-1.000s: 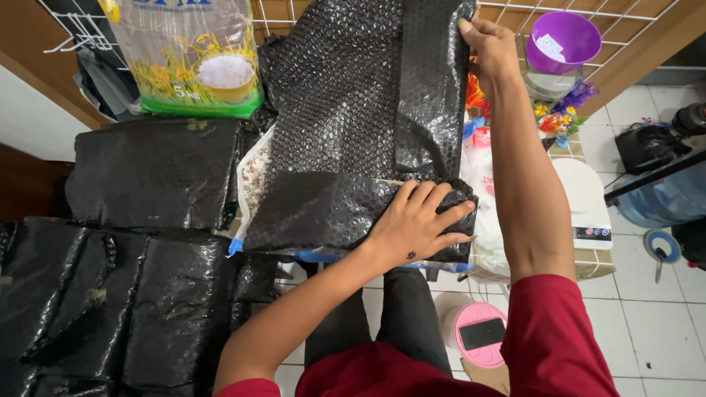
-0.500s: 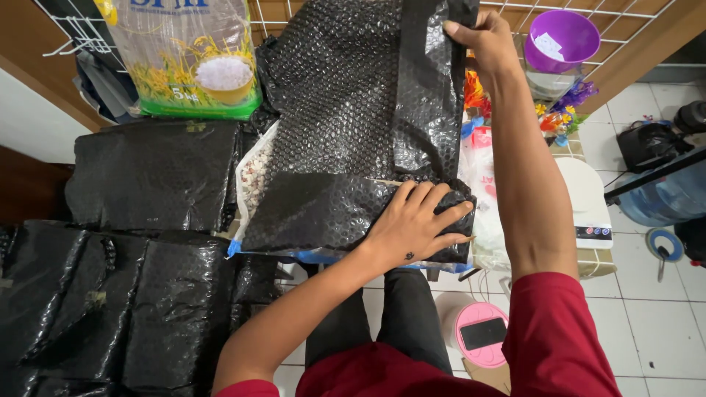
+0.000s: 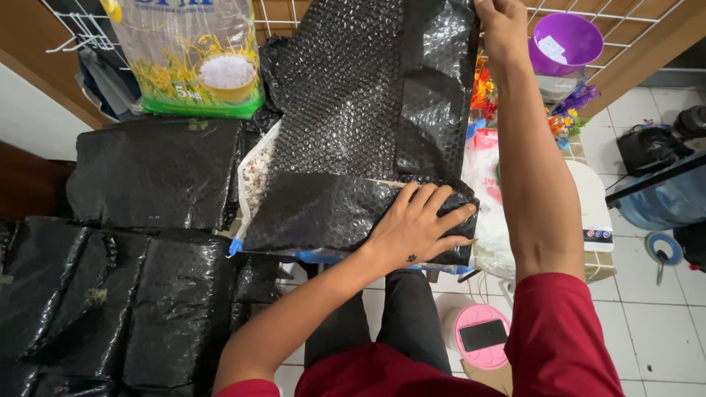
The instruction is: Wrapping a small cardboard box in bubble wrap for shipping
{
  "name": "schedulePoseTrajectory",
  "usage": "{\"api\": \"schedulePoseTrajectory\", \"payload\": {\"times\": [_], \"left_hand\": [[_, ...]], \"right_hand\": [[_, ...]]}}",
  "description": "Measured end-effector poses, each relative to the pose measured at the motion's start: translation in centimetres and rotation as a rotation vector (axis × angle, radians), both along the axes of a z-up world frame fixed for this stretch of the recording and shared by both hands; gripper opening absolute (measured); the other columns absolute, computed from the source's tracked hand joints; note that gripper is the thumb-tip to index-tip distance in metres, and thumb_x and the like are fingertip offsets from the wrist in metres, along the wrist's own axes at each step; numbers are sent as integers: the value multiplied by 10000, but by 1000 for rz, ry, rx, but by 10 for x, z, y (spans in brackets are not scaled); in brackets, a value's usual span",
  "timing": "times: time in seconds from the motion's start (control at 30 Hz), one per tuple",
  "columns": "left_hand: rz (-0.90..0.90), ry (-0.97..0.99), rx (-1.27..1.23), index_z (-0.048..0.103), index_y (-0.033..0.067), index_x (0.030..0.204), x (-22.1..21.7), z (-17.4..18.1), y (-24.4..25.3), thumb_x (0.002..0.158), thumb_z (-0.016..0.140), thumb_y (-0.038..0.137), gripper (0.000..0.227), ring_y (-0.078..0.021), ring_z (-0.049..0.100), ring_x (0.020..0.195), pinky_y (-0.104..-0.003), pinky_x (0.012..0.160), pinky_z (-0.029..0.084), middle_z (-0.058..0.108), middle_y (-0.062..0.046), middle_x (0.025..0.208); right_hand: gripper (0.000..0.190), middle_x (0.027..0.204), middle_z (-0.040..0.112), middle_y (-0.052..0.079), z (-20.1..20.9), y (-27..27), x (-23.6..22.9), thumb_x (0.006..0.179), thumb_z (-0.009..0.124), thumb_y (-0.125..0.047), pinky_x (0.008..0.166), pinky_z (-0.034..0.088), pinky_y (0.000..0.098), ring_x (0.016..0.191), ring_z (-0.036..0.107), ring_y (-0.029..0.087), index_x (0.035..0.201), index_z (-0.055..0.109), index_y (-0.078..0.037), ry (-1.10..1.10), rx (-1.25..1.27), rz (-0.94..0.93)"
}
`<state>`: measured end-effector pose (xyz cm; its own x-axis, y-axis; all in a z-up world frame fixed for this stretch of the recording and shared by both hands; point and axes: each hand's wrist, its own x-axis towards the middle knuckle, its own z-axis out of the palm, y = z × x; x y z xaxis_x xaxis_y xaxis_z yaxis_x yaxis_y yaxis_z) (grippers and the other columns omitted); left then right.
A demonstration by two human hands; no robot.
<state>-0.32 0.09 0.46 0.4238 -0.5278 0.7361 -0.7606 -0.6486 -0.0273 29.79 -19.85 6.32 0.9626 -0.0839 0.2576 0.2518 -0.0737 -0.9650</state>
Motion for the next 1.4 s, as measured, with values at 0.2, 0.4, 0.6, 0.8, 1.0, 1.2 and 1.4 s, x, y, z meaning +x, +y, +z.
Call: {"api": "schedulePoseTrajectory", "payload": {"times": [0.2, 0.4, 0.6, 0.8, 1.0, 1.2, 1.4], "left_hand": [[-16, -4, 34, 602, 219, 1297, -4, 1, 2, 985, 577, 616, 506, -278, 580, 1042, -411, 933, 466, 602, -116, 1206], [-18, -4, 29, 598, 210, 1294, 0, -2, 0, 977, 592, 623, 521, -280, 589, 1036, -415, 930, 472, 612, -119, 1204], [-26, -4, 36, 595, 216, 1283, 1, -1, 0, 973, 612, 610, 502, -282, 578, 1025, -414, 911, 464, 605, -118, 1207], [-94, -95, -135, 564, 160, 1348, 4, -19, -11, 1049, 388, 556, 526, -347, 597, 1001, -474, 919, 474, 573, -171, 1090], [-60, -160, -118, 545, 162, 1375, -8, -22, -10, 1061, 360, 547, 530, -352, 608, 1012, -482, 922, 487, 585, -187, 1114], [-57, -199, -104, 521, 155, 1401, -14, -25, -10, 1075, 362, 516, 512, -354, 614, 1021, -484, 924, 497, 597, -195, 1143], [-49, -220, -117, 509, 153, 1407, -15, -26, -10, 1075, 367, 519, 514, -359, 619, 1023, -487, 920, 500, 600, -199, 1139]], "right_hand": [[76, 959, 692, -25, -10, -11, 24, 948, 698, -94, 777, 511, 286, 897, 609, 86, 989, 649, -136, -273, -159, -140], [626, 1141, 581, 82, 19, 8, -46, 938, 470, -632, 834, 500, 332, 994, 565, 178, 1292, 470, -116, 23, -374, -120], [873, 1564, 427, 184, 30, 6, -104, 870, 588, -582, 1056, 499, 518, 1358, 512, 378, 1537, 328, -83, 499, -490, 202], [986, 1248, 614, 279, -35, -28, -135, 773, 847, -265, 764, 537, 453, 1050, 614, 371, 1574, 305, -72, 551, -462, 526], [718, 1064, 687, 149, -82, -34, -178, 815, 843, -188, 586, 502, 242, 856, 655, 201, 1391, 435, -58, 485, -388, 498], [390, 808, 629, 5, -149, -47, -171, 820, 848, -66, 592, 474, 196, 709, 614, 113, 1124, 604, -83, 314, -195, 325], [449, 803, 632, 25, -135, -30, -187, 812, 882, -93, 623, 492, 237, 733, 629, 142, 1163, 601, -114, 266, -240, 329]]}}
